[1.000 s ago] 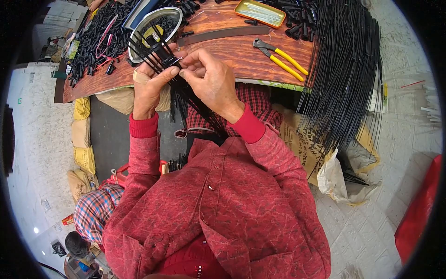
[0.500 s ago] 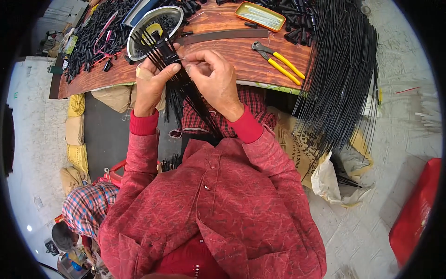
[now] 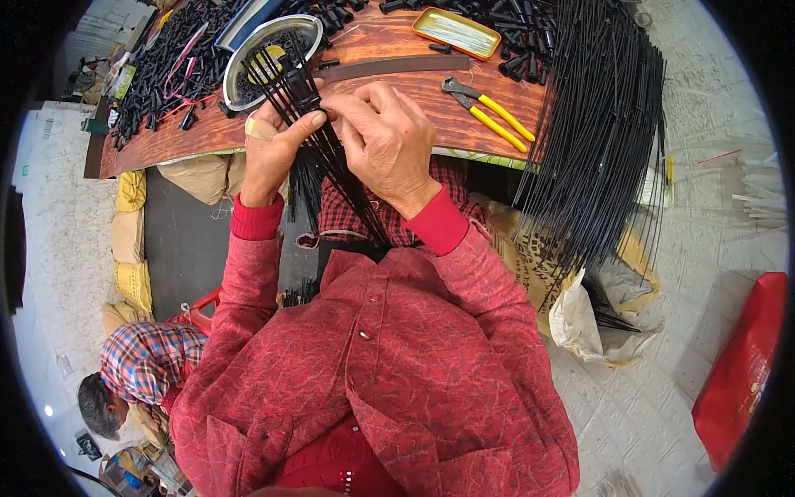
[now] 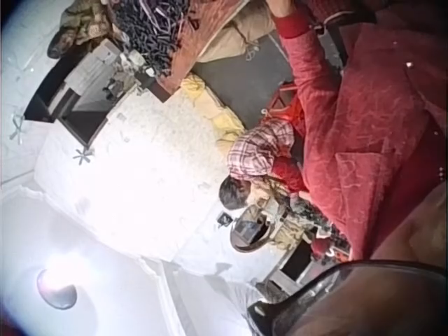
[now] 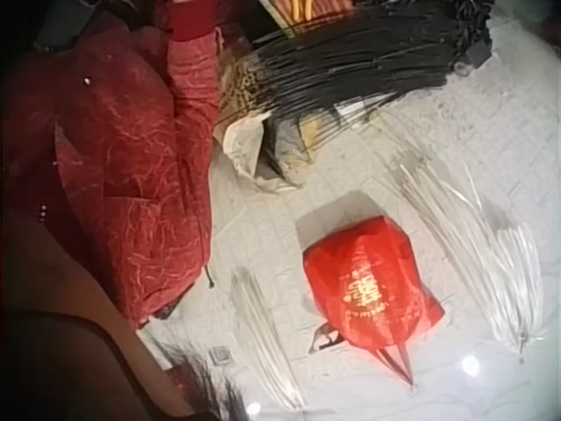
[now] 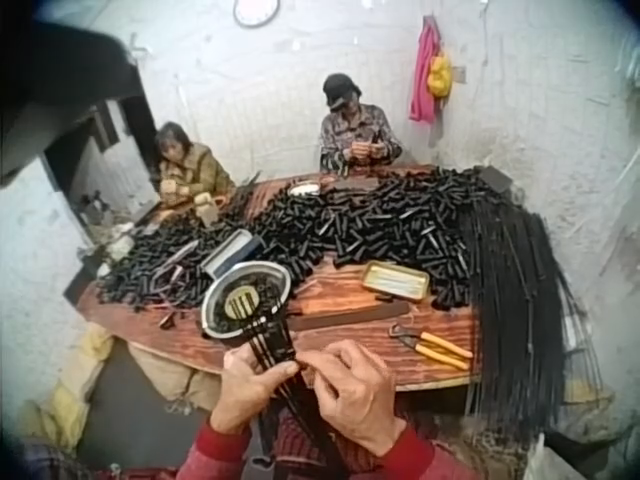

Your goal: Assembling bundles of wire items by attaching caps and trimming the ends with wire cutters at a workbench.

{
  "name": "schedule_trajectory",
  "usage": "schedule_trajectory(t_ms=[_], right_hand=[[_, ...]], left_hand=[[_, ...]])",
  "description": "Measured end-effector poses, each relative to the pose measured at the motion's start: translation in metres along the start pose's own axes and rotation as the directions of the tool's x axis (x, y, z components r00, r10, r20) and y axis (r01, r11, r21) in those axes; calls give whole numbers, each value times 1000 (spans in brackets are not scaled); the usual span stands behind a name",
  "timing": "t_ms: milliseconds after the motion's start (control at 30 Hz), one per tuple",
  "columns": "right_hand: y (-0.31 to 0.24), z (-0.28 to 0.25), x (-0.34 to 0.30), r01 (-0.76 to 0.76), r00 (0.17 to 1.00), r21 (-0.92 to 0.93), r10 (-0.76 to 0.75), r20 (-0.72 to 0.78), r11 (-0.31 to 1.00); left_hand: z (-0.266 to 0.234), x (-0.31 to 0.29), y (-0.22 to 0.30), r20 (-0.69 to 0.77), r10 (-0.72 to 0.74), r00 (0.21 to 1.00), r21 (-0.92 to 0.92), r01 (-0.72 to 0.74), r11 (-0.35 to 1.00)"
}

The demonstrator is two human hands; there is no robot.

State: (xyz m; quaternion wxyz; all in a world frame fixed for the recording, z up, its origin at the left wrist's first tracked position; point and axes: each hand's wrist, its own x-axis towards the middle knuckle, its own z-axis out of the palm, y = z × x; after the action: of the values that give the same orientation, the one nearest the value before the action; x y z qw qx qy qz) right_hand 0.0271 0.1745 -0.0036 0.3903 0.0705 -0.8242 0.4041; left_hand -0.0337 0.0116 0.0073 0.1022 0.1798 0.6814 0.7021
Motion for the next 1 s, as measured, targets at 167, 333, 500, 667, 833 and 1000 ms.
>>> schedule_trajectory(t_ms=[167,333,500,667,833,1000], right_hand=[[0,-3,-2,43,999,-68,-44,-20,997],[-11,-1,-10,-246,964,118,230,133,962],[10,-5,-12,-770,618,625,393,681,128],[1,-19,-10,-819,571,554,301,763,149],[0,-28,4,-616,787,446,484,382,649],[-7,-15,-1,-429,883,339,310,352,837]], left_hand=[[4,0,2,6,3,1000,-9,-3,1000],[0,0,-1,4,-11,1000,24,11,1000],[0,-3,0,27,21,999,40,-22,999],[0,-2,0,40,-30,999,21,29,999],[-3,-4,3,95,-65,993,-98,74,992],[-1,-5,4,89,-29,996,-57,34,998]])
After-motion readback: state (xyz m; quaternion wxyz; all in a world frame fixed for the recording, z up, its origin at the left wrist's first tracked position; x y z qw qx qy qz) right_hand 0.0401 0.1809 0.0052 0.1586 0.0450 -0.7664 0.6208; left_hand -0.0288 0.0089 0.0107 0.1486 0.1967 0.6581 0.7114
